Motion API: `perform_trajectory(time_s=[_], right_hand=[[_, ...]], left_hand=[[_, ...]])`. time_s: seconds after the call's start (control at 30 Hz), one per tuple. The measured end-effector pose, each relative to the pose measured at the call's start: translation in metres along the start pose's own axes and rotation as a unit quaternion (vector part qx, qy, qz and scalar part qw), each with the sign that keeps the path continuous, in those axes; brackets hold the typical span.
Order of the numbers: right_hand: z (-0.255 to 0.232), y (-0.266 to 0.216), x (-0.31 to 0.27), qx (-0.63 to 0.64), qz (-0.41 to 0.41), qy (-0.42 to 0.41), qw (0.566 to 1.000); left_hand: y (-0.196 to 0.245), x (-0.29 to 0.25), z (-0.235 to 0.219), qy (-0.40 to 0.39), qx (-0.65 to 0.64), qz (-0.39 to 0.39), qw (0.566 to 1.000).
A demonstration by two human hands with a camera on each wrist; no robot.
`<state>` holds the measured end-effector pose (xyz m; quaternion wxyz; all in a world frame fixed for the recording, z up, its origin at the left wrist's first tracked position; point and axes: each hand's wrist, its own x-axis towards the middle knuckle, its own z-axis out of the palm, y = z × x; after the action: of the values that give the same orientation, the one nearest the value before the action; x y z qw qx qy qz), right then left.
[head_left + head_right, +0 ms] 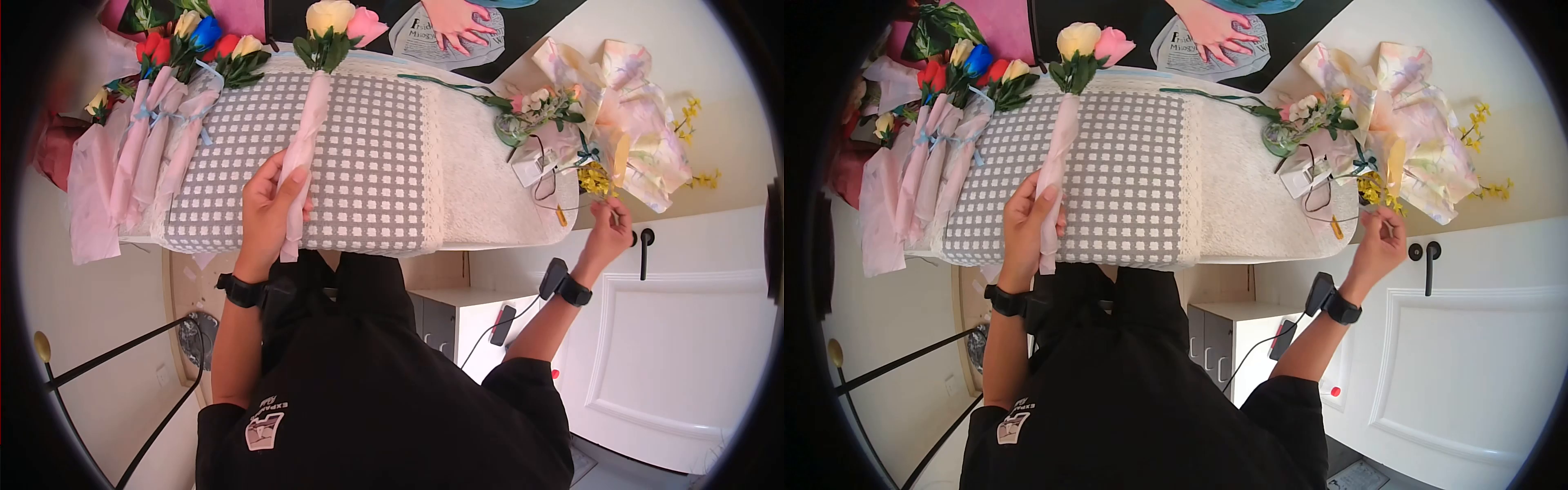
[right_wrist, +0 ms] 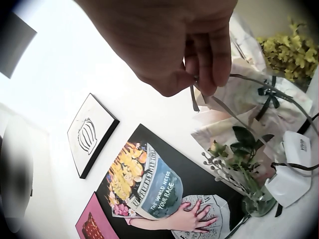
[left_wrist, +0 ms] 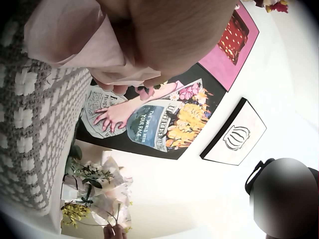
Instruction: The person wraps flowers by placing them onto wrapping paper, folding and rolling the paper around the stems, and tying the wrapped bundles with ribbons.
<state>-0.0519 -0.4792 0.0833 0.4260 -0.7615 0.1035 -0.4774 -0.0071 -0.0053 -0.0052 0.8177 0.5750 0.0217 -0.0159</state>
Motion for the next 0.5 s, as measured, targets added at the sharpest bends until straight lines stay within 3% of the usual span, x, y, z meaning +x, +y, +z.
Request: perform_trajectory(time_s=[0.17, 0.3, 0.5], right_hand=[[0.009, 0.043, -0.012, -0.037, 0.088, -0.050, 0.994], [0.006, 0.075, -0.014, -0.089, 0.112, -0.059, 0.988], [-0.008, 0.117, -0.004, -0.157, 0.102, 0.002, 0.982]], left_hand=[[-0.001, 0.001, -0.002, -0.012, -0.017, 0.003, 1.000], [-0.001, 0.002, -0.003, -0.020, -0.018, 0.004, 1.000], [-0.001, 0.002, -0.003, -0.020, -0.014, 0.001, 1.000]])
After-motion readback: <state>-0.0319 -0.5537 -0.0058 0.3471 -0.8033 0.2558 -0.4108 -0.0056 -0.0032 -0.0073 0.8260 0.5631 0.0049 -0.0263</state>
